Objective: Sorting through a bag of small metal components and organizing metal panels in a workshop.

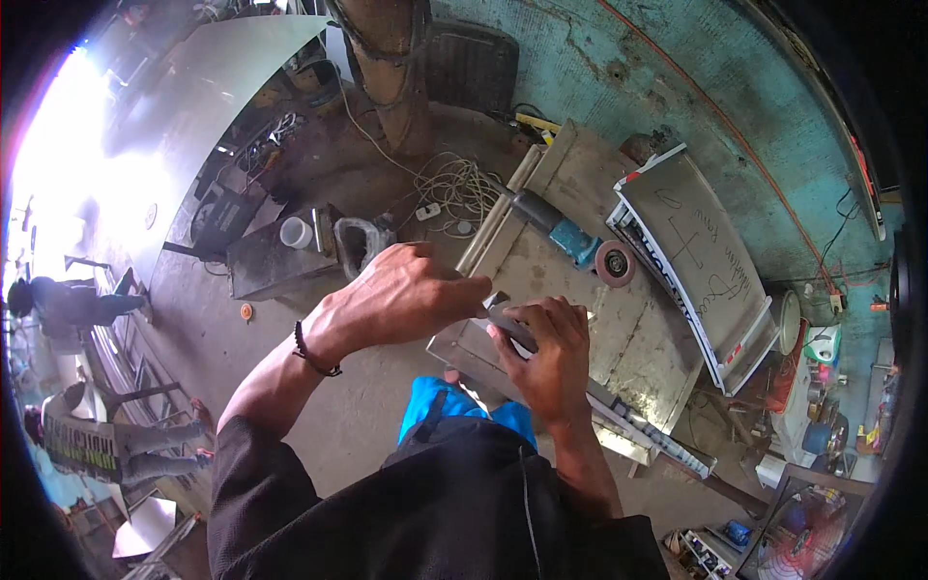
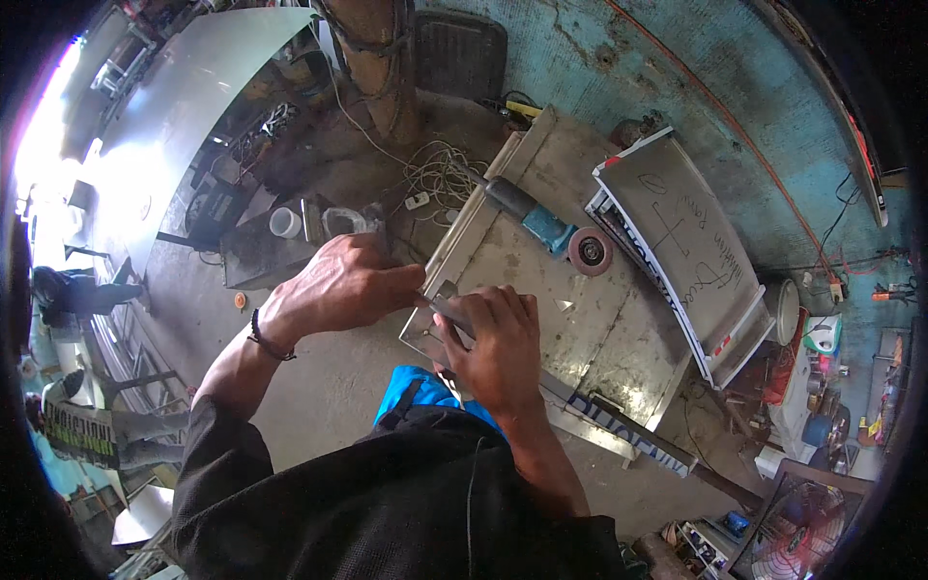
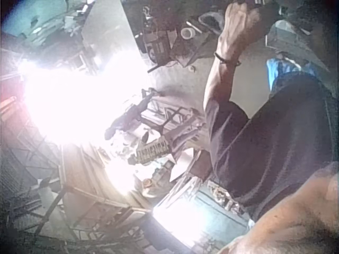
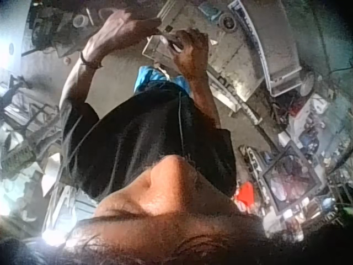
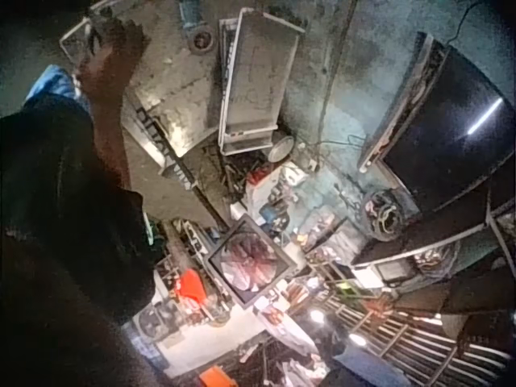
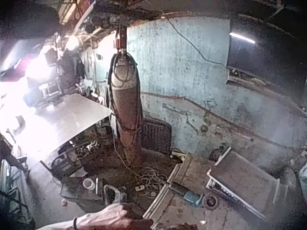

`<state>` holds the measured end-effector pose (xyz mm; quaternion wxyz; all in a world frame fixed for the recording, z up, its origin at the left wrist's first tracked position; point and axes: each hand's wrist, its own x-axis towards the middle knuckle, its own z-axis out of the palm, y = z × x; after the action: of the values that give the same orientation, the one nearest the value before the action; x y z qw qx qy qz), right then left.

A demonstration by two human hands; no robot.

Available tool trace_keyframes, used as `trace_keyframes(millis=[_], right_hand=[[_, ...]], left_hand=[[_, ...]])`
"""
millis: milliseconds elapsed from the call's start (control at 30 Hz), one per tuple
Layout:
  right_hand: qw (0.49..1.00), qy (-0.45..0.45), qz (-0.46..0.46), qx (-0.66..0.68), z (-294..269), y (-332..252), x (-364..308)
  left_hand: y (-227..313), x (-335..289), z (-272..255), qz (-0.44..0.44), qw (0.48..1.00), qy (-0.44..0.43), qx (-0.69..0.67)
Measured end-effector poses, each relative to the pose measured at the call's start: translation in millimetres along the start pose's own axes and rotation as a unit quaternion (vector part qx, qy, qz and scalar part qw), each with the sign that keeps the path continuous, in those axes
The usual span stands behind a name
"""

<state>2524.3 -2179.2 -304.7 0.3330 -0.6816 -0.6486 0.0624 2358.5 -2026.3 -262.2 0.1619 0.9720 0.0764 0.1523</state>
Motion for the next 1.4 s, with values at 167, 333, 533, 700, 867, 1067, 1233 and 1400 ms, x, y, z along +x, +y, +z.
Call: trace_keyframes(millis=[167,333,533,700,867,1067,1233,1400], right_hand=[[1.0,-0.001,-0.001,-0.008,-1,3,2],[1.0,-0.01,-0.012,-0.017,-3,1,3],[1.0,-0.013,-0.009,-0.014,-2,4,3],[1.0,-0.01,-0.006,-0.007,-1,3,2],[1.0,-0.001,-0.003,-0.009,-3,4,5],[1.0,-0.006,-0.007,-0.004,-2,8,6],[1.0,-0.012,-0.002,-0.02,-2,8,5],[1.0,-0.011,-0.001,-0.002,-3,6,8]], left_hand=[[-1,-1,0,-0.026,0.999,-0.001,0.03],[0,0,6,-0.034,0.999,0.023,0.003],[-1,2,5,-0.038,0.999,-0.003,0.003],[-1,-3,9,-0.079,0.997,-0.017,-0.014],[-4,-5,14,-0.08,0.996,0.006,-0.026],[-5,-1,18,-0.065,0.997,0.041,0.004],[-8,0,20,-0.067,0.997,0.04,0.002],[-5,1,11,-0.081,0.997,0.003,-0.016]])
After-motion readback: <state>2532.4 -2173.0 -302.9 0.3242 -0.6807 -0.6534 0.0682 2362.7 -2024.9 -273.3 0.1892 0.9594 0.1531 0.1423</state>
